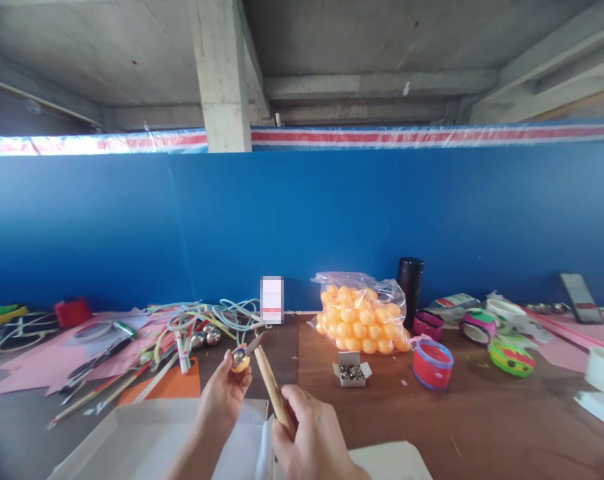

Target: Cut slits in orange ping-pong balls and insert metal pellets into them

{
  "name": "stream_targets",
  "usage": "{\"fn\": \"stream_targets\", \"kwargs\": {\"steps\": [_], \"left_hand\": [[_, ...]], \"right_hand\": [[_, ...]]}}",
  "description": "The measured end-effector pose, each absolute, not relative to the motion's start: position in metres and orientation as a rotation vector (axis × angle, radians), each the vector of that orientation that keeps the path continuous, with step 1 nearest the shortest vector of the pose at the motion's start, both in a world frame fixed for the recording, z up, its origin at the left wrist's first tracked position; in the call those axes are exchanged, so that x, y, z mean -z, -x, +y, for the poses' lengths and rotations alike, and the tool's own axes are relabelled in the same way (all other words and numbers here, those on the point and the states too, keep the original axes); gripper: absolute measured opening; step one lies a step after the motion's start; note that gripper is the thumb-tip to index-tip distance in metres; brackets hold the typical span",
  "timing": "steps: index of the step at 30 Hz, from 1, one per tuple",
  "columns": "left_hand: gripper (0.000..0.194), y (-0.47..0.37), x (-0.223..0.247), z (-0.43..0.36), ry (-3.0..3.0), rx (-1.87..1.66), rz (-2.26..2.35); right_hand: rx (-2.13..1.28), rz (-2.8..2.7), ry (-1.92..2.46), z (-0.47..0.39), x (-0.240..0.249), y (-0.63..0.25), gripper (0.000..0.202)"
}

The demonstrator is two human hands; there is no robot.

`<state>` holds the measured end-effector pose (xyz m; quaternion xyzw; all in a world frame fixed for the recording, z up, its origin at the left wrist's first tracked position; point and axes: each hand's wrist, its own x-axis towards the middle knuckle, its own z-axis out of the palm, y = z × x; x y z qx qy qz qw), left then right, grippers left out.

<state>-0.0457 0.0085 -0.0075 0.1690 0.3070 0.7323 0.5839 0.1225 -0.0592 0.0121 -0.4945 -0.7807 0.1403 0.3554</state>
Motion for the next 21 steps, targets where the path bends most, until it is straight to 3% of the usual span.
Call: {"fn": "stream_targets", "kwargs": {"steps": [21], "left_hand": [[0.023,0.0450,0.0102,0.0093,-0.408,-1.696,0.710]], "right_hand": [[-0.360,-1.987,1.329,-0.0593,-0.0155,-0.1210,0.019]]}}
